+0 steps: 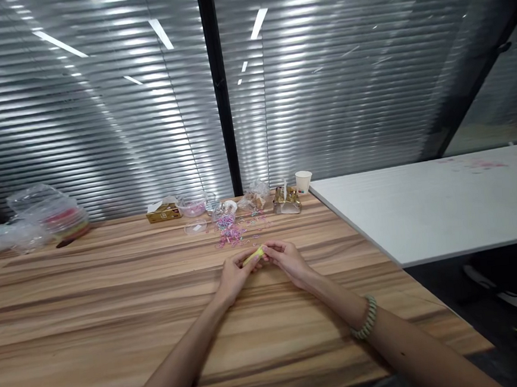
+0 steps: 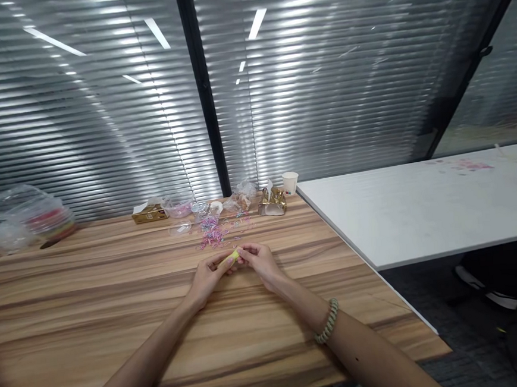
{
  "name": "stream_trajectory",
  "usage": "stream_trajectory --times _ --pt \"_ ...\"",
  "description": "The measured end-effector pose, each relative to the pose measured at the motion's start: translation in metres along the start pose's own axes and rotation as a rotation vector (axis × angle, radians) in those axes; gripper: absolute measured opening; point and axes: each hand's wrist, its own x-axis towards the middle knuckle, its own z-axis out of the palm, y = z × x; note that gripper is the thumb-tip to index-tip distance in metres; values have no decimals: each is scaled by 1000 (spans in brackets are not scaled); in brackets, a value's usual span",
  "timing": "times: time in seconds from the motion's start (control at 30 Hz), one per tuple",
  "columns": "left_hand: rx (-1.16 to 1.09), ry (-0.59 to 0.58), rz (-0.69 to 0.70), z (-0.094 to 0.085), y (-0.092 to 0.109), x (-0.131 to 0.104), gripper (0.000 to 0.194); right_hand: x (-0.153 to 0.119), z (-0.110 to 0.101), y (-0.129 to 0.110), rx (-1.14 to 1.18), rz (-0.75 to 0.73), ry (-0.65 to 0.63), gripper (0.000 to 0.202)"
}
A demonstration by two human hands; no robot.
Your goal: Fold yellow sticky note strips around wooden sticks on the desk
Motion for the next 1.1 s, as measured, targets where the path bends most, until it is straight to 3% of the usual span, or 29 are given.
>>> stream_trajectory --times 0.57,0.73,0.83,1.0,1.1 --pt "174 -57 34 -5 -5 2 37 1 -1 4 30 35 -12 29" --pt "221 -12 28 -6 -7 4 37 6 -6 10 -13 41 -24 30" --pt "270 80 -6 -6 -7 4 38 12 -14 12 -245 -16 -19 27" --pt "307 136 -38 -5 -7 4 39 21 -30 12 -1024 -425 -39 18" --pt "326 133 -38 -4 -6 3 37 26 -35 14 -1248 -546 -80 20"
